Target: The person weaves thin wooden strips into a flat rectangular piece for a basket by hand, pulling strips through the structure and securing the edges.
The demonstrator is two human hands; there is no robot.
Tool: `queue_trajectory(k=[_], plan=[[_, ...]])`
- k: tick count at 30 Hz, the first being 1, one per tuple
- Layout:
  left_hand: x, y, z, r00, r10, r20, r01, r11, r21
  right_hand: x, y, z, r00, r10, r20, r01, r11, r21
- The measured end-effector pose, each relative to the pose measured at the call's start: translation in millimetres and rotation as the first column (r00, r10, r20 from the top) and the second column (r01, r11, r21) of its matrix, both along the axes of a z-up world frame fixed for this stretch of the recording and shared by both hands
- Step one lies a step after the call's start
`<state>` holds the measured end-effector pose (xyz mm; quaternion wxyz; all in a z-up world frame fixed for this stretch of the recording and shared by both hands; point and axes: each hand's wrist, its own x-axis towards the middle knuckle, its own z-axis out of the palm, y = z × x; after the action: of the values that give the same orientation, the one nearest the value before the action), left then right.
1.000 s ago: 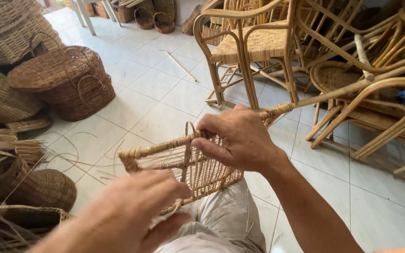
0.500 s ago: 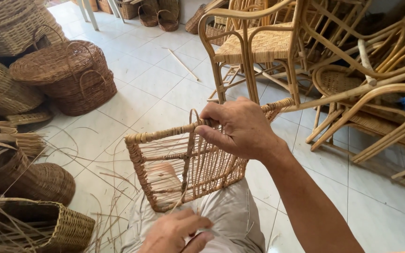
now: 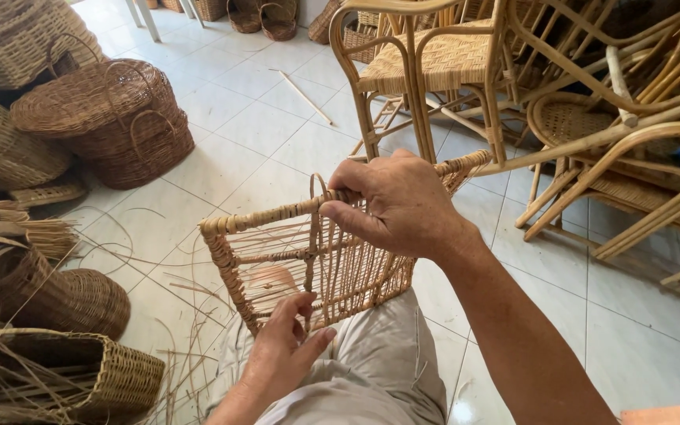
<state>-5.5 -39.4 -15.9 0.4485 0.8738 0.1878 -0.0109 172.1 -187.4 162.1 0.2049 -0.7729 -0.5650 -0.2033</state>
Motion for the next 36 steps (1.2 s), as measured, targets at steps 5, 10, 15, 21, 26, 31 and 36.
queue_trajectory(k=[5,10,15,21,26,31,36], plan=[[3.2,-3.7,-0.1,0.992,-0.102,0.074,0.105,0.994,-0.039,3.7,6.1,2.4,0.999,-0.014,-0.045,0.013,1.0,-0.018],[-9.8,-2.3,-44.1,0.945,0.123,0.302,0.126,0.718,-0.685,10.5,10.9,3.3,0.999,-0.019,-0.046,0.017,0.999,-0.043],[-54.9,-4.3,-33.8,0.907,-0.172,0.384,0.18,0.984,0.014,17.6,17.8,2.9,0.998,-0.05,-0.033,0.048,0.997,-0.056],[-67.3,51.7,-48.0,0.95,-0.312,-0.015,0.308,0.928,0.21,13.5,14.1,-0.3,1.0,0.027,-0.015,-0.027,1.0,-0.012],[-43.2,46.8,33.1,0.92,-0.391,0.012,0.378,0.896,0.235,3.5,5.8,5.7,0.987,0.159,0.033,-0.161,0.984,0.081],[-8.2,10.1,71.1,0.94,-0.19,0.284,0.25,0.949,-0.193,-7.0,-8.1,0.4,0.99,0.132,0.045,-0.134,0.99,0.052],[-3.2,-16.2,61.5,0.864,-0.189,0.467,0.256,0.963,-0.086,-37.7,-29.2,1.0,0.985,0.132,0.113,-0.143,0.985,0.099]])
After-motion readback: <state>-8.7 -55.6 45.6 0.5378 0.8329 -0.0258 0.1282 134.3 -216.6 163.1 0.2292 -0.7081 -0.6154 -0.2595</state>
